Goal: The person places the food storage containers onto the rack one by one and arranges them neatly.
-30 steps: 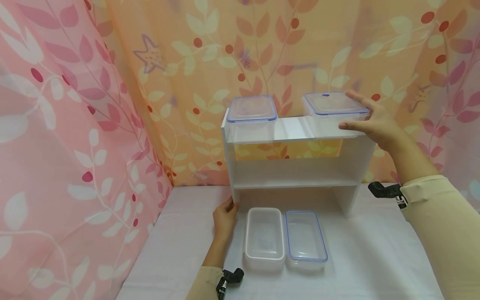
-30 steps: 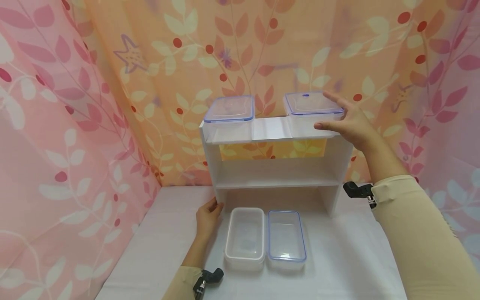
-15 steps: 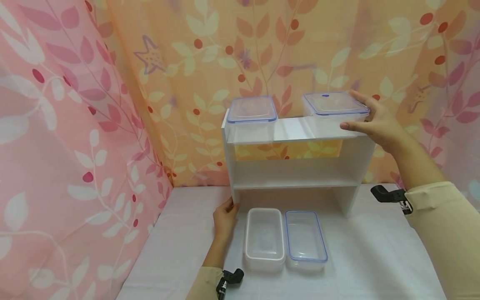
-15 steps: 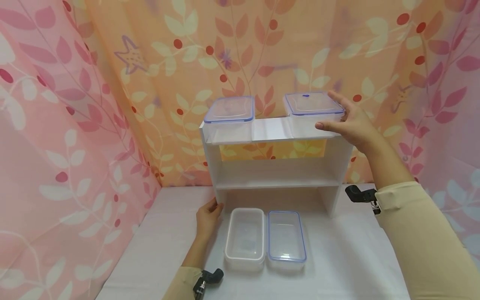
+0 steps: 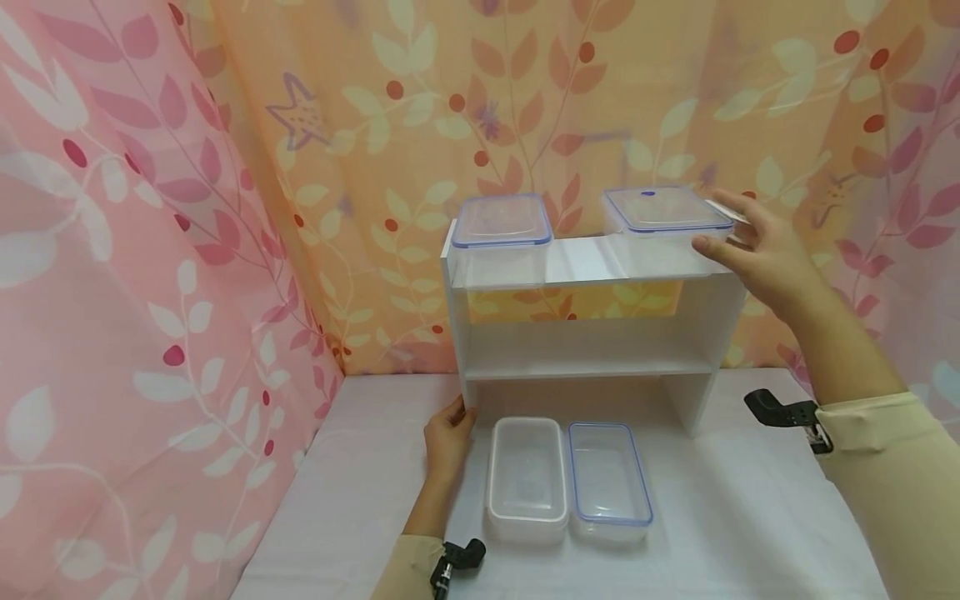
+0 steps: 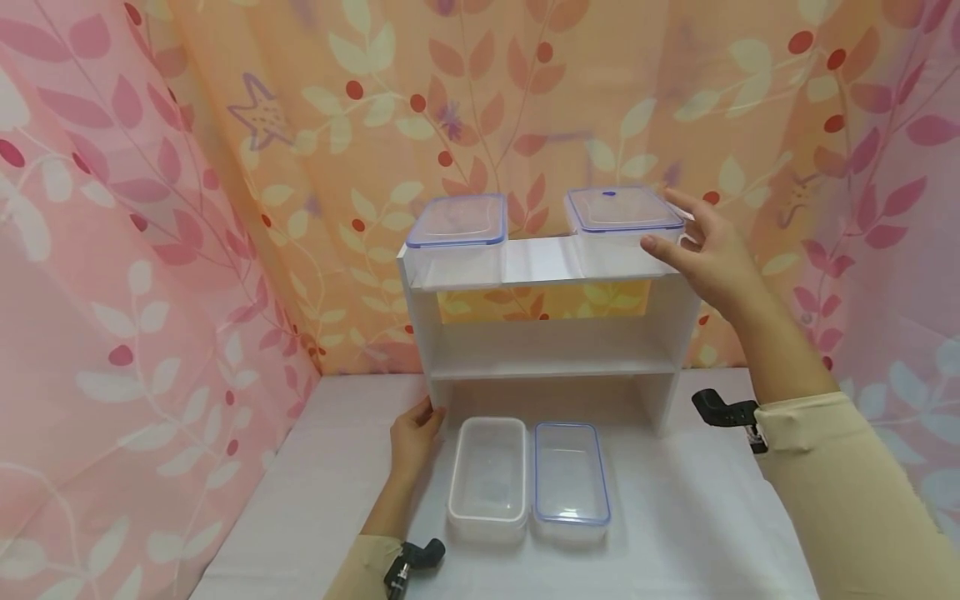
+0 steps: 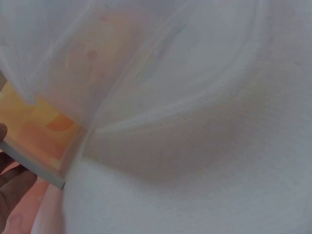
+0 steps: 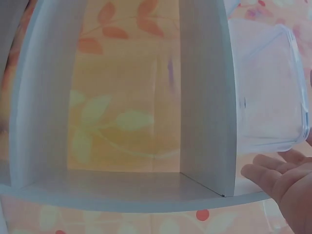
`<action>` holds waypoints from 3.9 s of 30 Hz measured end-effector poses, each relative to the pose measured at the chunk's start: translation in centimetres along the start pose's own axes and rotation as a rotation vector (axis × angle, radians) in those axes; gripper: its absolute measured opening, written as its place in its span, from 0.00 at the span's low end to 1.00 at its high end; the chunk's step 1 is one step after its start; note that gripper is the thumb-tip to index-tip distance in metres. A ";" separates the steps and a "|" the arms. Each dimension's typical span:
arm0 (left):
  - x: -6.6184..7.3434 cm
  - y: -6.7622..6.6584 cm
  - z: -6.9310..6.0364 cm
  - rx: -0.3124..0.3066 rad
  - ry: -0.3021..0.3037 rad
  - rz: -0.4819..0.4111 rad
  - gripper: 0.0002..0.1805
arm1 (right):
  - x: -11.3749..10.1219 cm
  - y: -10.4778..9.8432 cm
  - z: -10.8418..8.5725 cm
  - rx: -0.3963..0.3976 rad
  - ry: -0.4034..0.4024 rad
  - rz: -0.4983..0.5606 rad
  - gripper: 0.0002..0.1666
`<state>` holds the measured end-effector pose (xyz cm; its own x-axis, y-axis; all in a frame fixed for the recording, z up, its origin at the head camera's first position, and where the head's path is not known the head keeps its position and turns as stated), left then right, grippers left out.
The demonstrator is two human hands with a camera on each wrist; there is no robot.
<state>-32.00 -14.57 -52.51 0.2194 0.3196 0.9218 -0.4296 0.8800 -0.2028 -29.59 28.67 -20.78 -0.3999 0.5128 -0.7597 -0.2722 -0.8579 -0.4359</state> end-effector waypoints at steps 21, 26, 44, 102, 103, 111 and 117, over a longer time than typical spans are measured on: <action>0.2 -0.2 0.0 -0.034 -0.003 -0.026 0.21 | -0.3 -0.1 -5.0 0.191 -0.096 -0.056 0.39; 0.5 -0.3 -0.1 -0.028 -0.001 -0.024 0.20 | -0.2 0.0 -6.5 0.214 -0.150 0.003 0.39; 0.1 -0.2 -0.2 -0.019 0.003 -0.015 0.20 | 1.4 3.1 -12.6 0.270 -0.282 -0.036 0.39; -0.1 -0.1 0.0 -0.013 -0.034 -0.024 0.18 | 13.4 14.1 -22.7 -0.103 -0.165 -0.007 0.47; -0.1 -0.1 -0.1 -0.014 -0.035 -0.025 0.18 | 13.7 14.2 -22.9 -0.116 -0.157 -0.016 0.47; 0.1 -0.1 -0.1 -0.015 -0.009 -0.036 0.18 | 15.9 14.9 -23.7 -0.234 -0.103 -0.032 0.54; -0.2 0.1 0.0 -0.022 -0.019 -0.045 0.19 | 16.8 15.2 -24.2 -0.328 -0.104 0.008 0.61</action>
<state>-32.06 -14.54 -52.74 0.2212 0.2726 0.9363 -0.4006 0.9008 -0.1676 -19.32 23.47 -51.86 -0.4923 0.4925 -0.7177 0.0208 -0.8176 -0.5753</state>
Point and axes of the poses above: each hand's wrist, its own z-axis towards the middle knuckle, its own y-axis out of the palm, x = y × z, the point moved 1 cm from there along z, towards the middle knuckle, and after that the axes turned 5 degrees about x, right-handed, at the moved point
